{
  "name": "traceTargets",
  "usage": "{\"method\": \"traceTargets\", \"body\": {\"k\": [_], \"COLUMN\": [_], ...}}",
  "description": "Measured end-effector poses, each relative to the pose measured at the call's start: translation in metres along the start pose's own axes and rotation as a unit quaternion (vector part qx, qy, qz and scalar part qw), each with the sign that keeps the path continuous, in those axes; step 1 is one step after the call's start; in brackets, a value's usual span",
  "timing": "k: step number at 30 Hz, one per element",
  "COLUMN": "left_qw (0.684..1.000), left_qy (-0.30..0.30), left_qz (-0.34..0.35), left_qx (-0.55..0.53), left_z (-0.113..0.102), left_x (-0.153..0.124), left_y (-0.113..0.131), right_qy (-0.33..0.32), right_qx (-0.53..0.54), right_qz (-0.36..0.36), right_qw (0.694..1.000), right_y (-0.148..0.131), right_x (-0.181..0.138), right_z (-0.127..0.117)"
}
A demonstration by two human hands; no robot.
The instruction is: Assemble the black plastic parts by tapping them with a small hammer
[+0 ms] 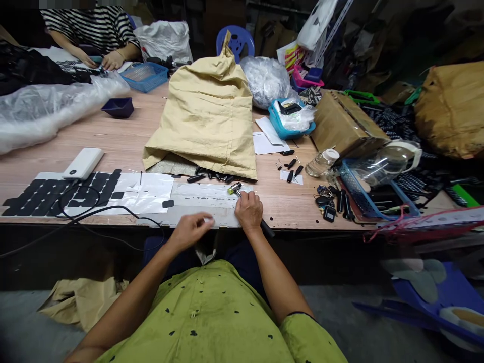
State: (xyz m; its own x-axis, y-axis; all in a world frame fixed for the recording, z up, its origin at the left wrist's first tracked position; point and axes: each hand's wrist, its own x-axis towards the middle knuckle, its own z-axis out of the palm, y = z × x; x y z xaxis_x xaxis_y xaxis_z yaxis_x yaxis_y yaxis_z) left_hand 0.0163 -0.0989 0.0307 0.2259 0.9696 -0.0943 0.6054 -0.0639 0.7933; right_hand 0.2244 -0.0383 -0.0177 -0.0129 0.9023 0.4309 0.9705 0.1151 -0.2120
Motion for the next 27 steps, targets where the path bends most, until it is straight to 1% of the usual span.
{"method": "traceTargets", "body": {"k": [1, 3, 4, 5, 7, 9, 12, 14, 15, 18, 20, 22, 24, 27], "left_qw": [0.998, 0.980, 0.968, 0.957, 0.944, 0.940, 0.942, 0.949, 0.955, 0.978, 0.985, 0.987, 0.987, 0.989], "left_qy": [0.060, 0.180, 0.222, 0.254, 0.280, 0.276, 0.267, 0.254, 0.238, 0.156, 0.111, 0.094, 0.091, 0.088], "left_qz": [-0.002, -0.008, -0.017, -0.031, -0.056, -0.075, -0.074, -0.051, -0.035, 0.017, 0.038, 0.039, 0.033, 0.031], "left_qx": [0.024, 0.088, 0.117, 0.138, 0.167, 0.183, 0.190, 0.181, 0.173, 0.140, 0.127, 0.126, 0.126, 0.118], "left_z": [-0.009, -0.026, -0.033, -0.038, -0.045, -0.047, -0.044, -0.039, -0.035, -0.019, -0.010, -0.004, -0.002, -0.002], "left_x": [0.016, 0.051, 0.068, 0.083, 0.106, 0.117, 0.114, 0.103, 0.097, 0.079, 0.072, 0.069, 0.069, 0.070], "left_y": [0.000, -0.008, -0.015, -0.023, -0.039, -0.052, -0.060, -0.056, -0.052, -0.039, -0.033, -0.029, -0.029, -0.029], "right_qy": [0.001, 0.001, 0.000, -0.002, -0.006, -0.008, -0.006, -0.005, -0.006, -0.012, -0.016, -0.017, -0.015, -0.011], "right_qx": [-0.004, -0.008, -0.007, -0.004, 0.003, 0.007, 0.008, 0.009, 0.009, 0.009, 0.014, 0.026, 0.050, 0.117], "right_qz": [-0.001, -0.004, -0.006, -0.008, -0.009, -0.005, -0.003, -0.004, -0.005, -0.001, 0.002, 0.003, 0.008, 0.037], "right_qw": [1.000, 1.000, 1.000, 1.000, 1.000, 1.000, 1.000, 1.000, 1.000, 1.000, 1.000, 1.000, 0.999, 0.992], "right_y": [0.000, -0.001, -0.002, -0.002, -0.003, -0.004, -0.005, -0.005, -0.005, -0.005, -0.004, -0.001, 0.003, 0.004], "right_x": [0.000, 0.000, 0.001, 0.001, 0.001, 0.001, 0.000, 0.000, 0.000, 0.000, 0.000, 0.001, 0.003, 0.003], "right_z": [0.000, -0.001, -0.001, -0.001, 0.000, 0.001, 0.002, 0.002, 0.002, 0.001, 0.001, 0.001, 0.000, -0.006]}}
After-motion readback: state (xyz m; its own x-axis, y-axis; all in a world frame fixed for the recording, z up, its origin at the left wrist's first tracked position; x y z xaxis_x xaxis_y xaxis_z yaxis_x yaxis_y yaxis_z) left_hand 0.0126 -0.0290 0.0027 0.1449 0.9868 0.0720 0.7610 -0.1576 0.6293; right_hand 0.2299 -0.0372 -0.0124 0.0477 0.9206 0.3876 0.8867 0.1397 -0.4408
